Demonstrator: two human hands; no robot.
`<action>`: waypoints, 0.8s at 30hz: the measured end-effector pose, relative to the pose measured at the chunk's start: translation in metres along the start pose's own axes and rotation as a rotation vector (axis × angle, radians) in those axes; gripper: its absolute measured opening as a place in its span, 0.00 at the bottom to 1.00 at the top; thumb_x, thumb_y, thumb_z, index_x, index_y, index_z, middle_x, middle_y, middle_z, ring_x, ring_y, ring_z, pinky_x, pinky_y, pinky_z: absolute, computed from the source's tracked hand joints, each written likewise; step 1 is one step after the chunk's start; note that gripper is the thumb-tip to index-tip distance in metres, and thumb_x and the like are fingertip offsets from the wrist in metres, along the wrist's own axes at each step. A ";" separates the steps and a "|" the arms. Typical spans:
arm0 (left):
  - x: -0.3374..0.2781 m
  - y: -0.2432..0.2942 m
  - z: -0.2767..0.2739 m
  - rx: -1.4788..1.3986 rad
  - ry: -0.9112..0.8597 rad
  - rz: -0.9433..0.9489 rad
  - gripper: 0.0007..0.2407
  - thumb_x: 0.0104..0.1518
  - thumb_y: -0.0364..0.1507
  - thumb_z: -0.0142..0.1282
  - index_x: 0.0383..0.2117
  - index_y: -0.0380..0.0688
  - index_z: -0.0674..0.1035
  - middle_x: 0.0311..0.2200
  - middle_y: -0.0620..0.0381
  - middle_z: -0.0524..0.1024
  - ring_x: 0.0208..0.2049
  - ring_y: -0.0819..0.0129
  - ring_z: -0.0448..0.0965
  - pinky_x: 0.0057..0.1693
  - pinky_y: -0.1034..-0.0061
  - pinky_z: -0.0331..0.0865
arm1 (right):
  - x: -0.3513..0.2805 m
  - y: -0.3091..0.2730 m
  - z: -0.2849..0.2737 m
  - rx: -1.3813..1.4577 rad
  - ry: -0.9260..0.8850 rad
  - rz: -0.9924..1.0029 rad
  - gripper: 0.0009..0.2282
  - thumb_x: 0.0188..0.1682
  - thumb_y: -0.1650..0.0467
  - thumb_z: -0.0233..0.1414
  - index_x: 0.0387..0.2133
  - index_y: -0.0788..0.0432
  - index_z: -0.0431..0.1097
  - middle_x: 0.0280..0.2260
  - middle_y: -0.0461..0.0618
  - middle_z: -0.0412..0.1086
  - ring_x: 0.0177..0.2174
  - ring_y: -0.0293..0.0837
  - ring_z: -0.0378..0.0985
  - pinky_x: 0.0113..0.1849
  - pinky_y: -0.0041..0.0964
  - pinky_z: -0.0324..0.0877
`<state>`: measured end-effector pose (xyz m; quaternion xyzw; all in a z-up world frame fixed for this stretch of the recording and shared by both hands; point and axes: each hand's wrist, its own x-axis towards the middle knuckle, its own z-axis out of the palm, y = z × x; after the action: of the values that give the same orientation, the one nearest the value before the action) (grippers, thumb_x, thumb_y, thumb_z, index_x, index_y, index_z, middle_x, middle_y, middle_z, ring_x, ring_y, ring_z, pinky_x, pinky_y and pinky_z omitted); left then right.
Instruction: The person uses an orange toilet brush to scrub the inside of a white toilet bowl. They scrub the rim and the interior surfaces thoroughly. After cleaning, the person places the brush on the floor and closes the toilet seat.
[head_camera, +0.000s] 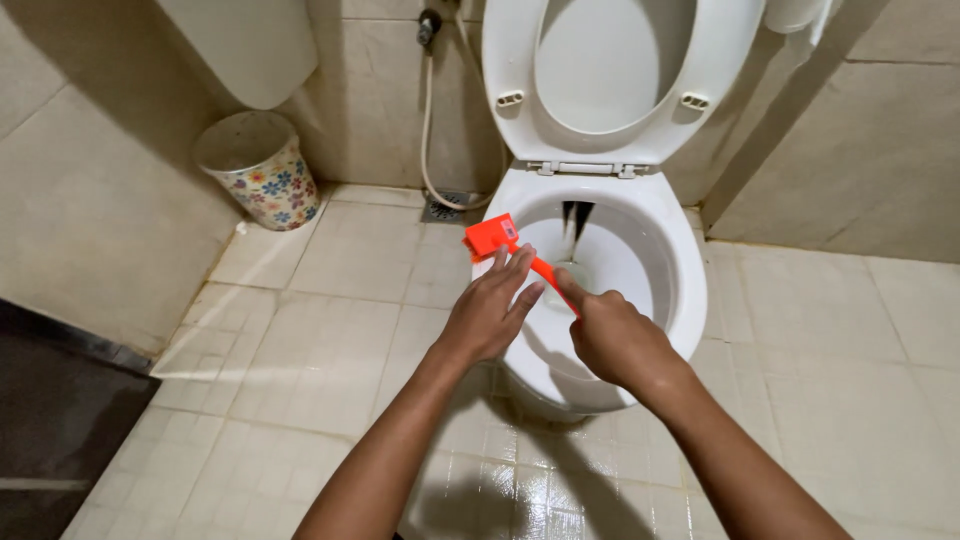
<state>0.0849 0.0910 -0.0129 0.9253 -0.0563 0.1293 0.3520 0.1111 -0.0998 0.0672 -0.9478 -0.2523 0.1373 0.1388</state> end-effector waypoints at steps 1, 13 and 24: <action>0.000 -0.002 0.004 -0.006 -0.007 0.009 0.27 0.68 0.46 0.37 0.67 0.40 0.65 0.68 0.46 0.63 0.71 0.45 0.54 0.68 0.56 0.58 | -0.004 0.005 -0.002 0.000 0.004 0.013 0.34 0.47 0.76 0.48 0.69 0.39 0.51 0.31 0.67 0.74 0.33 0.64 0.80 0.38 0.58 0.74; -0.040 0.062 0.043 0.027 -0.060 0.156 0.31 0.66 0.47 0.44 0.65 0.30 0.66 0.65 0.36 0.64 0.69 0.41 0.57 0.65 0.49 0.57 | -0.075 0.052 -0.015 0.163 -0.094 0.101 0.33 0.48 0.71 0.50 0.70 0.34 0.53 0.29 0.63 0.77 0.30 0.59 0.82 0.38 0.52 0.74; -0.055 0.079 0.091 -0.115 -0.092 0.176 0.30 0.67 0.45 0.47 0.63 0.26 0.67 0.66 0.34 0.64 0.70 0.40 0.57 0.68 0.48 0.53 | -0.096 0.058 -0.013 0.096 -0.165 0.217 0.32 0.50 0.70 0.49 0.69 0.32 0.54 0.25 0.64 0.77 0.25 0.60 0.79 0.37 0.53 0.73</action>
<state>0.0351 -0.0277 -0.0427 0.8999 -0.1607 0.1135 0.3891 0.0605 -0.2002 0.0780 -0.9472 -0.1520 0.2411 0.1472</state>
